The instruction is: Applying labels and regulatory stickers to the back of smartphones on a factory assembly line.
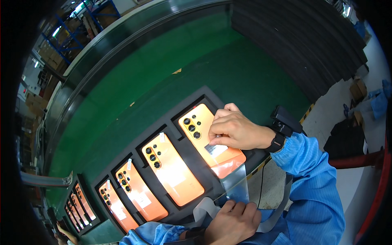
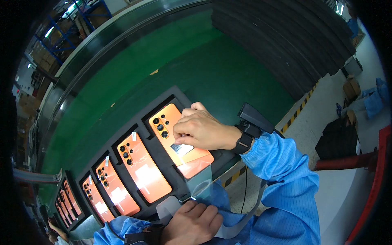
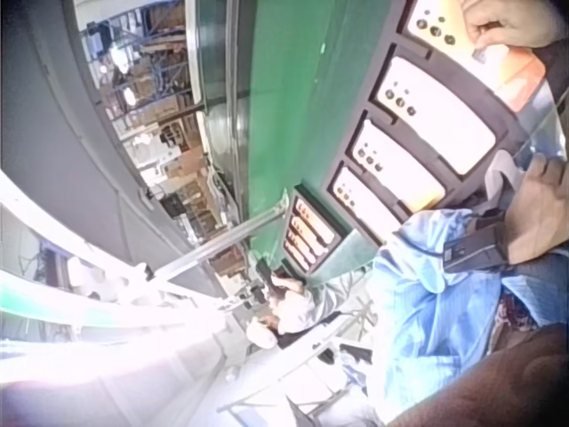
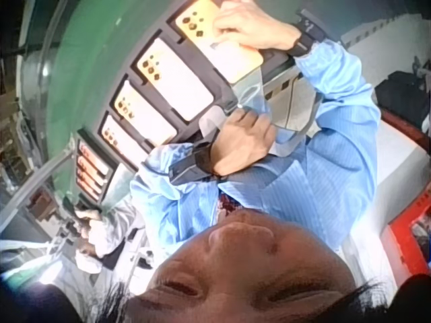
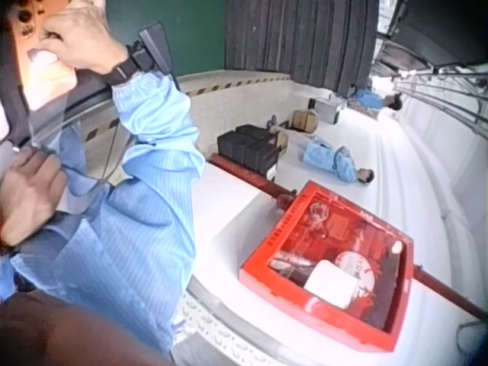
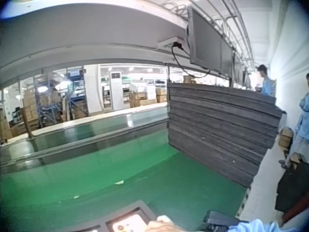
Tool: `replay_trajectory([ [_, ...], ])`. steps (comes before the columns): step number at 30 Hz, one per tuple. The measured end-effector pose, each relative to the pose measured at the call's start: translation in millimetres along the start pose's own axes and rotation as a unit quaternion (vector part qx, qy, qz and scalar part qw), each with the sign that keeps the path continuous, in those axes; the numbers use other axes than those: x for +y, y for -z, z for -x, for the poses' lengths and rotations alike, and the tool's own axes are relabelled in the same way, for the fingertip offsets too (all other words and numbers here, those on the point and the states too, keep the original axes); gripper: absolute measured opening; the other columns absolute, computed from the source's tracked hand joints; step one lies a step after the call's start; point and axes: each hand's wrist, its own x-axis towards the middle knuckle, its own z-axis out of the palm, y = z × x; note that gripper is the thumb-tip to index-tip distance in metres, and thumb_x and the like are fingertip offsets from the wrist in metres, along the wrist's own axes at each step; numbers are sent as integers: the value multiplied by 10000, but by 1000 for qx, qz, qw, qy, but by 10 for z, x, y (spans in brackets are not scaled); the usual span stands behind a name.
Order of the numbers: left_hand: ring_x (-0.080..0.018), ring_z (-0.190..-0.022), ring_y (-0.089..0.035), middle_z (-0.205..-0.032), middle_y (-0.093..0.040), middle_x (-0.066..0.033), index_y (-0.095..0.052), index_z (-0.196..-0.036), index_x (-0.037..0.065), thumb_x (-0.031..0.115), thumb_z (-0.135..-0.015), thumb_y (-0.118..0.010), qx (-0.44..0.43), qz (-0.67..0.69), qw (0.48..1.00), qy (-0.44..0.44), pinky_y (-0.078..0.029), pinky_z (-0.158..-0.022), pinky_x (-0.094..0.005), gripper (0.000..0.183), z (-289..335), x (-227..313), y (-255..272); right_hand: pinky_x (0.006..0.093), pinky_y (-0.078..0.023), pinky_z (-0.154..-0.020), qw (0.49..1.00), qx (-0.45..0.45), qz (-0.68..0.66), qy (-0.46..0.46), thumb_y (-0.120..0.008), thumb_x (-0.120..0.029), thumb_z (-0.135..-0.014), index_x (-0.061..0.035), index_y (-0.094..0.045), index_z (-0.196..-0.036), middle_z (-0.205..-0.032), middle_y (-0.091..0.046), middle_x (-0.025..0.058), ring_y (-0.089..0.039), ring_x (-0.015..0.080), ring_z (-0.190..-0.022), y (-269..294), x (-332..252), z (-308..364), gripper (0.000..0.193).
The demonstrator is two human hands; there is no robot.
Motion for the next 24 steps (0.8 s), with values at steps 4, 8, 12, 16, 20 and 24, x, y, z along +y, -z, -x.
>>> replay_trajectory([
  [4, -172, -619, -495, -678, -472, -42, -526, -671, 87, 169, -666, -519, 2, 1, 1000, -1, -358, -613, -288, 83, 40, -3, 17, 340, -298, -830, 1000, -5, 3, 2, -627, -223, -781, -97, -603, -701, -702, -608, -14, -479, 155, -738, 3, -42, -41, 151],
  [8, -173, -621, -497, -680, -474, -41, -530, -674, 87, 170, -667, -517, 2, -5, 1000, -1, -359, -614, -288, 84, 16, 3, 12, 337, -298, -829, 1000, -2, 0, 2, -633, -224, -778, -99, -602, -704, -703, -608, -17, -481, 152, -741, 10, -31, -29, 149],
  [12, -173, -625, -503, -682, -477, -41, -531, -675, 87, 173, -667, -516, 3, -1, 1000, -2, -366, -617, -292, 88, 12, -11, -6, 337, -300, -823, 1000, -3, 1, 3, -635, -223, -775, -100, -601, -703, -701, -607, -17, -482, 153, -742, 6, -15, -24, 147],
  [16, -174, -631, -508, -683, -480, -41, -536, -674, 85, 176, -665, -519, 2, -1, 1000, 1, -369, -620, -290, 94, 19, -9, 0, 337, -301, -819, 1000, -2, 2, 7, -635, -224, -775, -101, -600, -702, -698, -604, -15, -483, 156, -741, 2, -20, -31, 147],
  [20, -173, -631, -509, -684, -481, -40, -539, -671, 85, 178, -663, -521, 8, 2, 1000, 1, -370, -619, -289, 95, 21, -13, 4, 338, -303, -816, 1000, 2, 14, 12, -635, -221, -774, -100, -599, -701, -694, -601, -15, -486, 159, -745, -5, -20, -24, 147],
  [24, -171, -632, -507, -681, -477, -39, -538, -669, 86, 177, -668, -516, 16, 3, 1000, 7, -368, -623, -292, 93, 22, -12, 2, 355, -319, -807, 998, 22, 50, 40, -646, -246, -768, -103, -601, -721, -696, -580, -13, -488, 166, -753, -25, -19, -1, 157],
])
